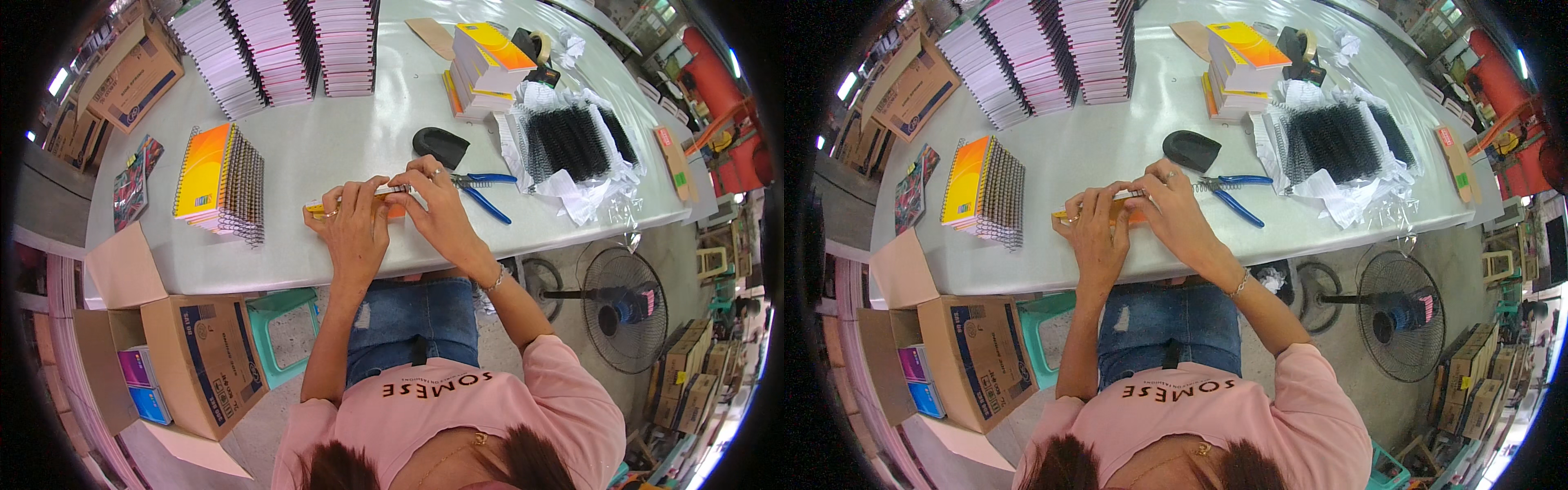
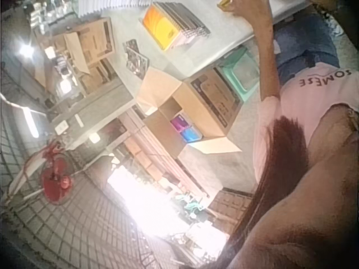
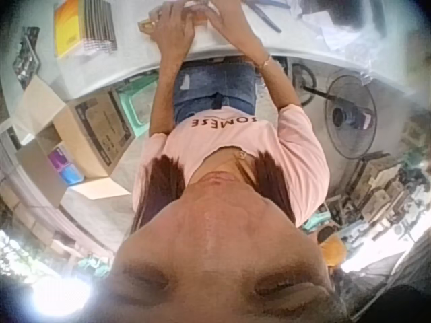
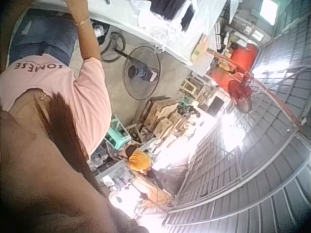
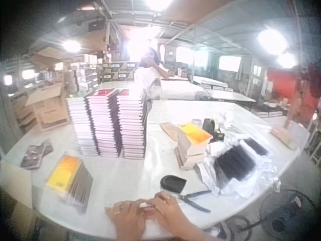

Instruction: The person assembles spiral-bound notebooks by inserting metal coils into pre-punched holes, securing them with a black plastic tool, and trimming excess coil with pliers. Completed notebooks are stacked on the table.

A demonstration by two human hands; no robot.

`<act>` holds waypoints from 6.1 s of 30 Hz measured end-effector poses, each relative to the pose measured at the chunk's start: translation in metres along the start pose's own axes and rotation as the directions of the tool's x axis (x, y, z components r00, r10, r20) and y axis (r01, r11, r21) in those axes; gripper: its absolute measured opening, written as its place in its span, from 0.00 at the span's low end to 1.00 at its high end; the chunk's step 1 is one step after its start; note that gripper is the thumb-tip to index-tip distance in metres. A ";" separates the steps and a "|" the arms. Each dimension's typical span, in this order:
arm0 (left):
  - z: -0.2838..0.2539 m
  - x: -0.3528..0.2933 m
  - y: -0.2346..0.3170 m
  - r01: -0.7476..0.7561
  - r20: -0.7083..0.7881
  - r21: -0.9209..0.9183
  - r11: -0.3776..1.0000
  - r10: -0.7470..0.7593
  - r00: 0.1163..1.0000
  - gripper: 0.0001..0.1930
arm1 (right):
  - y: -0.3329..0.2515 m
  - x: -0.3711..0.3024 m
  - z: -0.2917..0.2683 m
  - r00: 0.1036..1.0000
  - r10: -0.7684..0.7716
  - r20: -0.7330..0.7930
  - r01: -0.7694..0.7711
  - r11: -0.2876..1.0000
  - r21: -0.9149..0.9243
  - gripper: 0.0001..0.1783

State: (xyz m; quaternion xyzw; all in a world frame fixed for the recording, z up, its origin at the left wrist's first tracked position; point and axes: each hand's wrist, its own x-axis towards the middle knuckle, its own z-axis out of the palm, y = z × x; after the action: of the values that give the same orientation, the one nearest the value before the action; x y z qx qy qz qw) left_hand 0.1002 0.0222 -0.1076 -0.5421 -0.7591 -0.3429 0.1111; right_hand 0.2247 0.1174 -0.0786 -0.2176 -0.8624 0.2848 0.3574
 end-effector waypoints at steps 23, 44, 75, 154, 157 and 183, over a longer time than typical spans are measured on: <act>-0.004 -0.003 0.003 0.128 -0.209 -0.264 0.956 -0.186 0.960 0.37 | -0.002 -0.001 0.000 0.996 -0.065 -0.062 0.069 0.995 0.071 0.09; 0.005 0.012 -0.032 0.171 0.018 -0.485 0.858 -0.186 0.982 0.35 | 0.100 0.031 -0.049 0.929 0.251 0.271 -0.202 0.959 -0.198 0.26; 0.003 0.010 -0.039 0.075 0.033 -0.555 0.828 -0.068 0.997 0.39 | 0.044 0.002 -0.045 0.919 0.239 0.313 -0.247 0.969 -0.014 0.28; 0.012 0.003 -0.035 0.266 0.172 -0.763 0.589 -0.212 0.962 0.30 | 0.076 -0.004 -0.052 0.949 0.311 0.047 -0.290 0.923 -0.253 0.40; 0.010 -0.001 -0.032 0.221 0.107 -0.743 0.632 -0.213 0.971 0.21 | 0.070 -0.033 -0.073 0.909 0.415 0.029 -0.366 0.831 -0.420 0.38; -0.019 0.001 -0.034 0.249 0.150 -0.680 0.689 -0.202 0.968 0.10 | -0.034 -0.043 -0.053 0.965 0.205 -0.166 -0.197 0.978 0.064 0.32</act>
State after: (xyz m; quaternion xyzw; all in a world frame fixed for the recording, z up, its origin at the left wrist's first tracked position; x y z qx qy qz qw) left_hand 0.0657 0.0047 -0.1071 -0.4573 -0.6388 -0.5957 -0.1672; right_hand 0.2858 0.0852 -0.0465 -0.3191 -0.7950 0.3198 0.4049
